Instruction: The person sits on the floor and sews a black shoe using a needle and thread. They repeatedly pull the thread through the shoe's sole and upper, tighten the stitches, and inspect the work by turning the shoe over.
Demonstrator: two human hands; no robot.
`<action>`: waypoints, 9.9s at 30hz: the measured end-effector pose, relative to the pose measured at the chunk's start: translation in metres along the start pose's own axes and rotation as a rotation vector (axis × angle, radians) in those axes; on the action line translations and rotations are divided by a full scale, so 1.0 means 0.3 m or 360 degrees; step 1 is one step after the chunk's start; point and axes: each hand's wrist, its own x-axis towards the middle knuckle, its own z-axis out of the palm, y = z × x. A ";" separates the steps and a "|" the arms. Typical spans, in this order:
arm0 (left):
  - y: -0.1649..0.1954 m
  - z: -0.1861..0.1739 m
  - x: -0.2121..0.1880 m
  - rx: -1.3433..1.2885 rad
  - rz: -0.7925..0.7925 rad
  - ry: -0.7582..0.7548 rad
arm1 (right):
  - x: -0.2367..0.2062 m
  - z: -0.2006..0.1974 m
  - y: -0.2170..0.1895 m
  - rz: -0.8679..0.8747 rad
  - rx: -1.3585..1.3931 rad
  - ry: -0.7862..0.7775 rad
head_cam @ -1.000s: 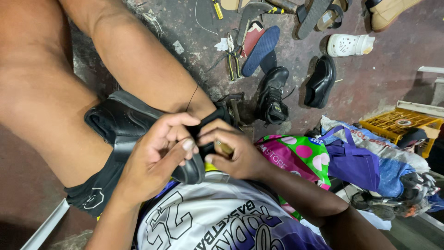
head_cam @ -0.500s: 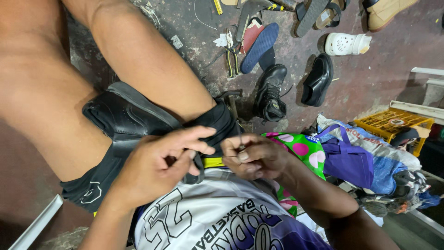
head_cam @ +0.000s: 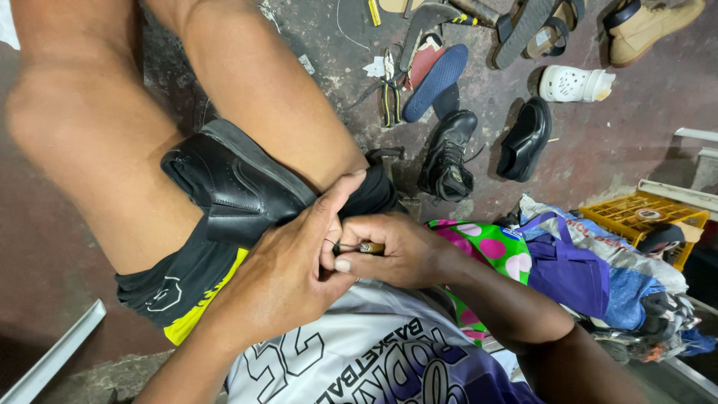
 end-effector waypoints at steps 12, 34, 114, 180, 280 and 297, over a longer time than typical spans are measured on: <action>-0.018 -0.001 -0.033 -0.0152 0.0000 0.0050 | -0.067 -0.259 0.205 -0.0382 -0.1557 0.1201; -0.015 0.011 -0.037 -0.0155 0.0068 0.0148 | -0.031 -0.109 0.109 -0.0093 -0.0002 0.0142; -0.439 -0.295 -0.252 -0.0043 0.0277 0.0896 | 0.021 0.136 0.099 0.0114 0.0914 0.0572; -0.506 -0.245 0.006 -0.0405 -0.0083 -0.0119 | 0.000 -0.028 0.088 -0.0246 0.1704 0.0655; 0.017 0.337 -0.371 -0.1215 0.0842 0.0609 | -0.277 0.248 -0.075 -0.0958 0.0195 0.0908; -0.264 0.225 -0.504 -0.2099 0.1278 0.0554 | -0.326 0.452 -0.313 -0.0896 0.0201 0.0515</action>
